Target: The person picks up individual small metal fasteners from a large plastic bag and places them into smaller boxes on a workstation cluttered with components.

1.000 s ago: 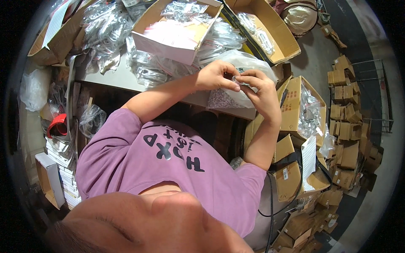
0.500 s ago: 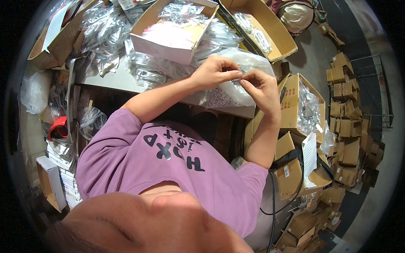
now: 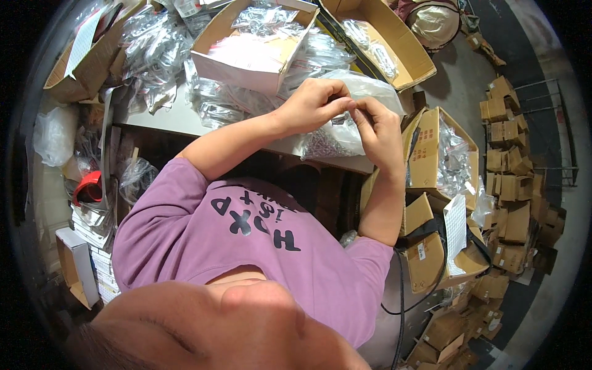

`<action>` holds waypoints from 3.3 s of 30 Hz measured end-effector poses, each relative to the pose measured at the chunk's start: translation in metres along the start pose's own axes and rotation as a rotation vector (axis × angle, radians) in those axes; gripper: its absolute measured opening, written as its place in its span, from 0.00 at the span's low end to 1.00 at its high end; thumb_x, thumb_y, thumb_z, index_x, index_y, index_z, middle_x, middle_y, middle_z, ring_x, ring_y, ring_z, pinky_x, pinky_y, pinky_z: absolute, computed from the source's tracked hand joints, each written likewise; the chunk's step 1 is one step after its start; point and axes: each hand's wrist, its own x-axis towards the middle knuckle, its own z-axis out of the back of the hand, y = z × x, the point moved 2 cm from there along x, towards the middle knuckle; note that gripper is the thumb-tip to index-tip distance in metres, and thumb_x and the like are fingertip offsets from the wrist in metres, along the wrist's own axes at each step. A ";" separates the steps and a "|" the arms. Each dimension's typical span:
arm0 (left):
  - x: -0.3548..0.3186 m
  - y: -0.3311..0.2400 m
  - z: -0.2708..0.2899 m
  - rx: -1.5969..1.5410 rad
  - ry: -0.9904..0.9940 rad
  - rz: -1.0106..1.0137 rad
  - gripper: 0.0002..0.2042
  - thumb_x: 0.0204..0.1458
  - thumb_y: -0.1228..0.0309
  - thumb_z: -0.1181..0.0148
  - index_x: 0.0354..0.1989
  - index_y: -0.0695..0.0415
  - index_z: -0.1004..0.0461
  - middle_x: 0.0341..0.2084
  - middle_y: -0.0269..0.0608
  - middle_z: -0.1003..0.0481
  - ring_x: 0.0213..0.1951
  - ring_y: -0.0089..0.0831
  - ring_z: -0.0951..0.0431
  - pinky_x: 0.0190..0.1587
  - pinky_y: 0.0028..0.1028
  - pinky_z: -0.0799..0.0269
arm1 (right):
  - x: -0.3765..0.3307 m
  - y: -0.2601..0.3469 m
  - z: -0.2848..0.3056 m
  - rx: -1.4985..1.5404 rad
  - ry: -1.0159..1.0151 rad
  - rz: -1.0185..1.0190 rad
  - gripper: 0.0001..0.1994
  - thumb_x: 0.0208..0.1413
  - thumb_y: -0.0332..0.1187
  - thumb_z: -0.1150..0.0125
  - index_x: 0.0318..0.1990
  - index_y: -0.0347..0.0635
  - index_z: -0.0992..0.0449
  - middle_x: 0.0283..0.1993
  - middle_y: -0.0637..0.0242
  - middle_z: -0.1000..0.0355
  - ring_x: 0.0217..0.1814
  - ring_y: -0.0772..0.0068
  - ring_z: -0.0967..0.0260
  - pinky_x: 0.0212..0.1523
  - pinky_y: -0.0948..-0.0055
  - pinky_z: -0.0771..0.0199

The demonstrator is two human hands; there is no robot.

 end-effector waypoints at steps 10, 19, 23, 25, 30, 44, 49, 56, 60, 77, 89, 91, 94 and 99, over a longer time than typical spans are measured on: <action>0.005 0.002 0.003 -0.232 0.062 0.205 0.12 0.55 0.66 0.43 0.27 0.64 0.28 0.17 0.29 0.33 0.22 0.16 0.38 0.24 0.22 0.41 | -0.006 0.001 0.004 0.151 -0.008 -0.087 0.08 0.53 0.29 0.41 0.30 0.33 0.27 0.22 0.75 0.35 0.25 0.87 0.43 0.26 0.84 0.43; 0.006 -0.028 0.015 -0.107 0.132 0.032 0.12 0.55 0.67 0.43 0.29 0.65 0.29 0.18 0.34 0.30 0.24 0.18 0.34 0.28 0.22 0.36 | -0.002 0.013 -0.001 0.528 0.030 -0.008 0.06 0.55 0.31 0.42 0.32 0.37 0.30 0.25 0.80 0.40 0.26 0.89 0.49 0.27 0.86 0.51; 0.008 -0.046 0.025 0.081 0.178 -0.096 0.11 0.55 0.68 0.43 0.33 0.66 0.28 0.20 0.42 0.27 0.24 0.22 0.30 0.29 0.24 0.33 | -0.001 0.017 -0.002 0.578 0.059 0.125 0.07 0.55 0.32 0.43 0.32 0.38 0.31 0.28 0.78 0.40 0.28 0.87 0.49 0.29 0.85 0.50; 0.012 -0.058 0.037 0.145 0.198 -0.091 0.10 0.55 0.68 0.44 0.33 0.65 0.28 0.20 0.42 0.26 0.24 0.22 0.29 0.29 0.24 0.33 | -0.002 0.018 -0.002 0.590 0.085 0.128 0.07 0.55 0.32 0.44 0.32 0.38 0.31 0.28 0.77 0.40 0.29 0.87 0.49 0.30 0.84 0.50; 0.052 -0.049 0.106 0.416 -0.054 -0.266 0.10 0.57 0.66 0.43 0.35 0.61 0.24 0.25 0.37 0.23 0.28 0.17 0.27 0.30 0.22 0.31 | -0.003 -0.004 0.005 0.533 0.043 0.121 0.06 0.54 0.30 0.44 0.30 0.39 0.33 0.27 0.78 0.42 0.27 0.87 0.50 0.28 0.84 0.51; 0.058 0.005 0.158 0.830 0.755 0.091 0.19 0.48 0.60 0.38 0.42 0.63 0.24 0.39 0.48 0.23 0.44 0.40 0.24 0.47 0.35 0.30 | 0.018 -0.052 -0.016 -0.609 0.323 -0.051 0.18 0.46 0.27 0.44 0.48 0.38 0.25 0.48 0.47 0.29 0.53 0.50 0.32 0.54 0.64 0.34; 0.057 0.007 0.144 0.894 0.808 0.084 0.13 0.44 0.64 0.38 0.31 0.62 0.24 0.28 0.45 0.24 0.36 0.43 0.25 0.39 0.37 0.31 | 0.022 -0.054 -0.018 -0.582 0.356 -0.067 0.20 0.45 0.27 0.43 0.49 0.36 0.27 0.49 0.47 0.29 0.54 0.50 0.33 0.55 0.63 0.35; 0.057 -0.017 0.156 0.670 0.455 -0.015 0.08 0.42 0.75 0.36 0.23 0.63 0.31 0.19 0.41 0.28 0.23 0.29 0.30 0.28 0.28 0.33 | 0.023 -0.039 -0.021 -0.580 0.379 -0.033 0.18 0.43 0.25 0.45 0.46 0.36 0.24 0.46 0.49 0.28 0.51 0.49 0.32 0.53 0.63 0.34; 0.057 -0.024 0.155 0.607 0.395 0.034 0.08 0.44 0.77 0.36 0.33 0.63 0.24 0.23 0.38 0.26 0.26 0.27 0.27 0.30 0.26 0.31 | 0.025 -0.037 -0.023 -0.658 0.350 -0.095 0.14 0.42 0.24 0.45 0.40 0.33 0.23 0.43 0.47 0.27 0.49 0.50 0.30 0.51 0.63 0.33; 0.000 -0.022 0.016 0.067 0.066 -0.220 0.07 0.46 0.70 0.33 0.29 0.61 0.23 0.18 0.41 0.28 0.21 0.29 0.28 0.26 0.28 0.33 | 0.021 -0.064 -0.010 -0.509 0.196 -0.159 0.09 0.46 0.33 0.41 0.32 0.39 0.23 0.33 0.47 0.28 0.38 0.47 0.29 0.38 0.60 0.29; 0.004 0.036 -0.016 -0.441 0.121 0.182 0.08 0.44 0.75 0.32 0.23 0.64 0.27 0.22 0.37 0.23 0.27 0.17 0.27 0.32 0.20 0.32 | 0.017 -0.033 0.008 -0.455 0.060 -0.109 0.10 0.42 0.28 0.39 0.35 0.38 0.20 0.30 0.50 0.25 0.32 0.59 0.24 0.36 0.69 0.26; 0.003 0.038 -0.017 -0.535 0.105 0.219 0.10 0.43 0.76 0.31 0.20 0.63 0.29 0.22 0.37 0.23 0.27 0.16 0.27 0.32 0.19 0.31 | 0.020 -0.027 -0.001 -0.838 0.203 -0.159 0.09 0.42 0.29 0.39 0.33 0.38 0.20 0.31 0.49 0.26 0.35 0.52 0.26 0.37 0.62 0.26; -0.005 0.053 -0.022 -0.433 0.087 0.224 0.07 0.46 0.73 0.33 0.30 0.64 0.22 0.24 0.38 0.23 0.29 0.17 0.27 0.31 0.20 0.32 | 0.022 -0.043 -0.006 -0.885 0.237 -0.140 0.07 0.41 0.29 0.39 0.29 0.37 0.21 0.29 0.48 0.26 0.35 0.50 0.26 0.37 0.58 0.27; -0.011 0.061 -0.022 -0.225 0.043 0.047 0.07 0.45 0.73 0.33 0.31 0.64 0.21 0.23 0.37 0.23 0.28 0.17 0.28 0.31 0.22 0.33 | 0.028 -0.065 -0.010 -0.933 0.324 -0.083 0.07 0.41 0.30 0.40 0.27 0.36 0.22 0.30 0.46 0.27 0.35 0.49 0.27 0.37 0.57 0.28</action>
